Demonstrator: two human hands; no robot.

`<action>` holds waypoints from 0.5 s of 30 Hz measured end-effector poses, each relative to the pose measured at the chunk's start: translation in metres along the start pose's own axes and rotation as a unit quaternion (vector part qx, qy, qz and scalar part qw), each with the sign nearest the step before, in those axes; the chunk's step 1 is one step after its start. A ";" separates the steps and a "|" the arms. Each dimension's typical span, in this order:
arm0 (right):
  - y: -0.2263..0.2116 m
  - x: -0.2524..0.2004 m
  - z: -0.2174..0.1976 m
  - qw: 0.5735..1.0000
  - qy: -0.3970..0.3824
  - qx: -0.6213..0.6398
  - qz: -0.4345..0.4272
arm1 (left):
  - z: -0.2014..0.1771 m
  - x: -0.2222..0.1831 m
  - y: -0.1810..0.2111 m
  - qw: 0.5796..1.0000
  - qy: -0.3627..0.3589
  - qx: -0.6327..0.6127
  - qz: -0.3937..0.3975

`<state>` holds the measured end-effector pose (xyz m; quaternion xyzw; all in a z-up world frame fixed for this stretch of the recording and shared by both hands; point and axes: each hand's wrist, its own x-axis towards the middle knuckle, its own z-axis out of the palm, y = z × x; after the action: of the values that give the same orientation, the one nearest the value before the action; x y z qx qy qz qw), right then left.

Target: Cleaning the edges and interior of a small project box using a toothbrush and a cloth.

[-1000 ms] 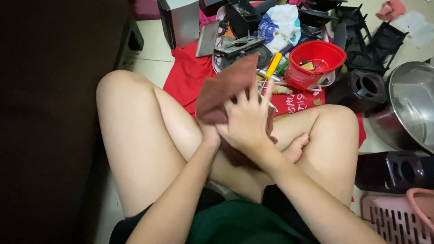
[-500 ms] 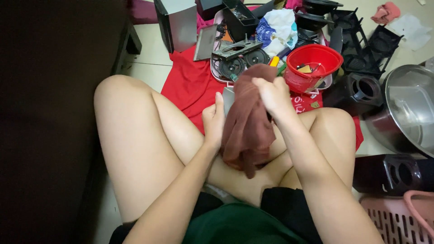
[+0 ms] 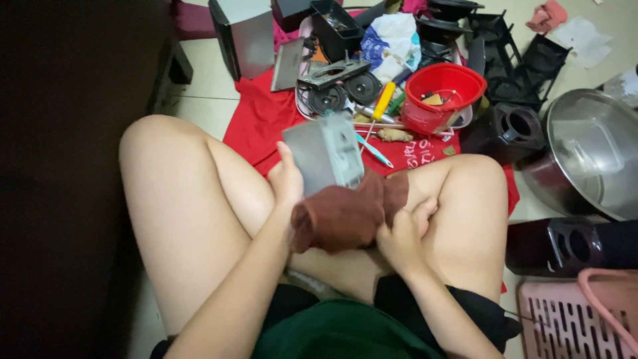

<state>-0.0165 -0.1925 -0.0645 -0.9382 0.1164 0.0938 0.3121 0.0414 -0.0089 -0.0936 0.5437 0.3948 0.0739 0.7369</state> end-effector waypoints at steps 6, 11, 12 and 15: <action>0.006 0.005 -0.042 0.992 0.100 0.045 -0.060 | -0.013 0.028 0.047 0.990 0.052 -0.062 0.119; -0.017 0.005 -0.070 0.847 0.097 0.515 0.086 | -0.030 0.025 0.066 0.864 -0.030 0.217 0.453; -0.012 0.008 -0.071 0.829 0.065 0.546 0.099 | -0.029 0.025 0.060 0.786 -0.056 0.345 0.511; 0.004 0.015 -0.070 0.805 0.013 0.583 0.110 | -0.019 0.025 0.044 0.643 -0.106 0.493 0.576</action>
<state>0.0038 -0.2406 -0.0152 -0.5618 0.2556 0.0298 0.7863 0.0599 0.0358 -0.0701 0.9482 -0.1014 0.2199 0.2057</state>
